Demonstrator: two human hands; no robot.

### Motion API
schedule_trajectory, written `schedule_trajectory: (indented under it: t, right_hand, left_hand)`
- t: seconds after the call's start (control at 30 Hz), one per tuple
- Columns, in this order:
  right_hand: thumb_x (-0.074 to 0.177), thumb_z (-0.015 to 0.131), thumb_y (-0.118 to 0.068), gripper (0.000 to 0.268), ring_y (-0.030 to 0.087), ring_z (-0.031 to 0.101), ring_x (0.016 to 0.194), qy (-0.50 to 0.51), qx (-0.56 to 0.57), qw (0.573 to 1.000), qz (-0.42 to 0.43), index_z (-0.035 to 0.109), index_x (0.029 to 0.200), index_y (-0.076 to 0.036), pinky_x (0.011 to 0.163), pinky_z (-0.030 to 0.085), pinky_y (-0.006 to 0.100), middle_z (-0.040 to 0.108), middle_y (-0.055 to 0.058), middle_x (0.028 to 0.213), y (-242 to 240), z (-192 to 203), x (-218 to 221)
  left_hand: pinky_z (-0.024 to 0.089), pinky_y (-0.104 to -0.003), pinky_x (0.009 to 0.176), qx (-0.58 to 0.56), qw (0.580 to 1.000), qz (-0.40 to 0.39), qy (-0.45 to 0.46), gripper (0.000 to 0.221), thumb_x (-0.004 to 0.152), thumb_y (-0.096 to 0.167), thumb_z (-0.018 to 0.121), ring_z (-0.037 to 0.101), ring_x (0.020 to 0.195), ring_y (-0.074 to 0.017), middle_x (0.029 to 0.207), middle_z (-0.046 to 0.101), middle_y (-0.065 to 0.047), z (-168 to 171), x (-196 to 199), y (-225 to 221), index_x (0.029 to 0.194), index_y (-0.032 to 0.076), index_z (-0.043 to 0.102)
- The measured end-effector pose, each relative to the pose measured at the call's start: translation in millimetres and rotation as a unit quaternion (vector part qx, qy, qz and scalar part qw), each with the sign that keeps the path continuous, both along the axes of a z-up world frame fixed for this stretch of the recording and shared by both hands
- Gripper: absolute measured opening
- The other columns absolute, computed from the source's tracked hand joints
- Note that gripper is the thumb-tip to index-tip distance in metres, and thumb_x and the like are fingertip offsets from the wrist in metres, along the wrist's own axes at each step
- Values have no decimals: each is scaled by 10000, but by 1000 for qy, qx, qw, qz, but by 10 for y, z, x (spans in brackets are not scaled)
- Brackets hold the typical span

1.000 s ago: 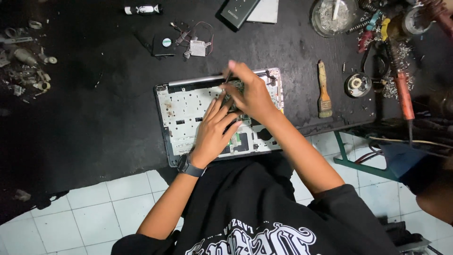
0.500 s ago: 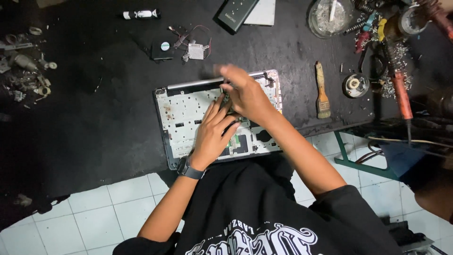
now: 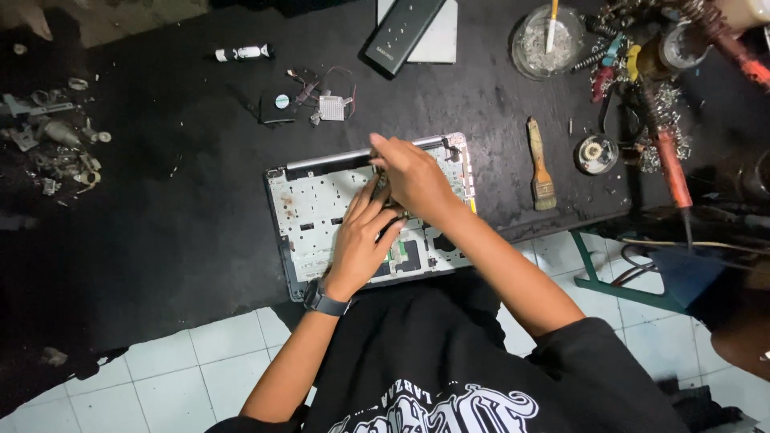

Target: The person is disassembling a laptop, removing screws with a screwdriver, and cleaning internal components with a brush.

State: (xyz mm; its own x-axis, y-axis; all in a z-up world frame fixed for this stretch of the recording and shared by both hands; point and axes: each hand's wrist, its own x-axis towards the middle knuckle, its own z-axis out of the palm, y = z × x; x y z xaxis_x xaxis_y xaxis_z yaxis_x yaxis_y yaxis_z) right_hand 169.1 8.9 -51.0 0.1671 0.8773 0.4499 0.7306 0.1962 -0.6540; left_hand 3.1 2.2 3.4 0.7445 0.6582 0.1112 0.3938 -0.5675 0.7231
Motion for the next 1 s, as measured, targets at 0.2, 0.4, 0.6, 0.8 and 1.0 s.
schedule_trajectory:
  t: [0.2, 0.4, 0.6, 0.8, 1.0]
  right_hand:
    - [881, 794, 12, 492, 386, 721, 887, -30, 42, 999, -6, 607, 1336, 4, 730, 594, 466, 710, 189, 955, -108, -82, 3]
    - [921, 599, 175, 494, 333, 706, 863, -18, -35, 999, 22, 567, 1372, -26, 722, 572, 411, 711, 131, 954, -171, -146, 3]
    - [837, 636, 248, 517, 430, 708, 883, 36, 55, 998, 23, 607, 1314, 51, 827, 579, 533, 722, 246, 949, -83, -261, -12]
    - [985, 606, 50, 248, 312, 746, 1037, 228, 100, 968, -12, 703, 1195, -39, 1149, 466, 471, 775, 119, 1087, -278, 744, 22]
    - [999, 538, 165, 685, 358, 726, 896, 242, 147, 956, -80, 174, 1439, -214, 906, 646, 458, 660, 268, 1040, -1283, 930, 158]
  left_hand:
    - [221, -487, 1274, -18, 1000, -11, 12, 193, 1039, 239, 627, 316, 1515, -361, 1471, 582, -144, 37, -40, -23, 1133, 116, 743]
    - [147, -493, 1275, -48, 985, -117, 114, 366, 1026, 384, 610, 228, 1546, -365, 1600, 421, -186, 476, -141, 200, 1197, 81, 724]
    - [500, -526, 1012, -155, 976, -107, 105, 364, 957, 97, 645, 669, 1180, -385, 1214, 754, -115, 1162, -198, 725, 1302, 191, 714]
    - [554, -414, 804, 71, 997, -18, -38, 164, 1089, 274, 674, 711, 862, -286, 925, 738, -28, 887, 492, 1659, 1195, 170, 744]
    - [514, -423, 730, 64, 997, -40, -2, 148, 1040, 157, 643, 583, 940, -274, 1038, 699, -44, 346, 1287, 2202, 1135, 112, 748]
